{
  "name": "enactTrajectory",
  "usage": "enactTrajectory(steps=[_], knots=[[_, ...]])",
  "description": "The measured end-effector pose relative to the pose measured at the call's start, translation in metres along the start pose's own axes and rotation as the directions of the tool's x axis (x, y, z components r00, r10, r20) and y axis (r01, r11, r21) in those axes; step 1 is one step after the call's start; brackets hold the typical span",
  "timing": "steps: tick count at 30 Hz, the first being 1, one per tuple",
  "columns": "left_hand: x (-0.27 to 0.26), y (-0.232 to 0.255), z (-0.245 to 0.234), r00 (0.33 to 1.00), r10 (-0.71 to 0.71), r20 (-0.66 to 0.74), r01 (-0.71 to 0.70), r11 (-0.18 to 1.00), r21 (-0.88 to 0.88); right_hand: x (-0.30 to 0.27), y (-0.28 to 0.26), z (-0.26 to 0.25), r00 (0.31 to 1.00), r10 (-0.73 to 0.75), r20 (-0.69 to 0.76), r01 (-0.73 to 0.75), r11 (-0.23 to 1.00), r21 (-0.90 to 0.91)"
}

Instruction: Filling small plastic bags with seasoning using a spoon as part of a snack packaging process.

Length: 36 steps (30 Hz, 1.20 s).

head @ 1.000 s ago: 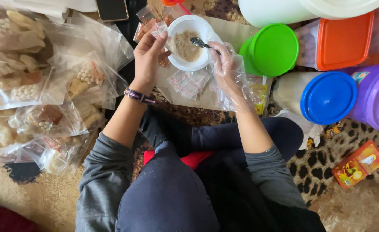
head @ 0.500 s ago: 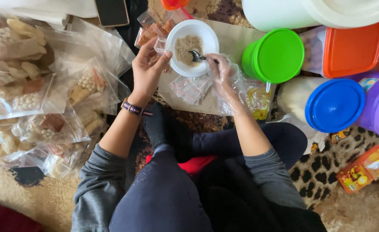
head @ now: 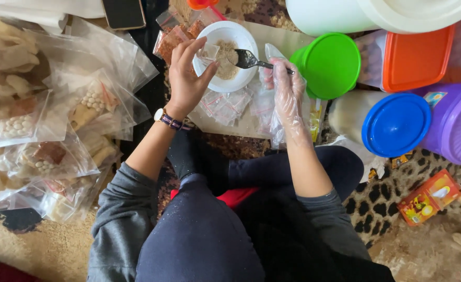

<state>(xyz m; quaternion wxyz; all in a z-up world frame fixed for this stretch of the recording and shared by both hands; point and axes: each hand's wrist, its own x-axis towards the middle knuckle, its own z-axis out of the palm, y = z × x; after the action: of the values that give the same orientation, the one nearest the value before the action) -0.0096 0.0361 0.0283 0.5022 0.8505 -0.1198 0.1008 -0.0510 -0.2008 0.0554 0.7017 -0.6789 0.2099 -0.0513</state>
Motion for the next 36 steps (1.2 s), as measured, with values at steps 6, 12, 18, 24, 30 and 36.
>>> enactTrajectory(steps=[6, 12, 18, 24, 30, 36], knots=[[0.003, -0.012, 0.016, 0.995, 0.103, -0.011, -0.103, 0.995, 0.014, 0.0, -0.026, -0.006, 0.986, -0.159, 0.047, 0.159, 0.987, 0.002], [0.002, -0.018, 0.027, 0.995, 0.103, -0.013, -0.102, 0.993, 0.063, -0.004, -0.042, 0.008, 0.989, -0.13, 0.071, 0.132, 0.991, -0.027], [0.004, -0.016, 0.028, 0.995, 0.104, -0.005, -0.101, 0.98, 0.171, -0.005, -0.045, 0.013, 0.979, -0.156, 0.135, 0.171, 0.979, -0.114], [0.003, -0.018, 0.03, 0.989, 0.148, -0.011, -0.14, 0.959, 0.247, -0.005, -0.047, 0.011, 0.967, -0.179, 0.18, 0.203, 0.971, -0.126], [0.002, -0.016, 0.028, 0.994, 0.105, -0.031, -0.097, 0.975, 0.198, 0.0, -0.043, 0.004, 0.994, -0.085, 0.063, 0.088, 0.996, -0.034], [0.0, -0.014, 0.002, 0.981, -0.182, -0.074, 0.167, 0.971, -0.171, 0.001, -0.026, 0.003, 0.998, -0.013, -0.056, 0.012, 1.0, -0.012]])
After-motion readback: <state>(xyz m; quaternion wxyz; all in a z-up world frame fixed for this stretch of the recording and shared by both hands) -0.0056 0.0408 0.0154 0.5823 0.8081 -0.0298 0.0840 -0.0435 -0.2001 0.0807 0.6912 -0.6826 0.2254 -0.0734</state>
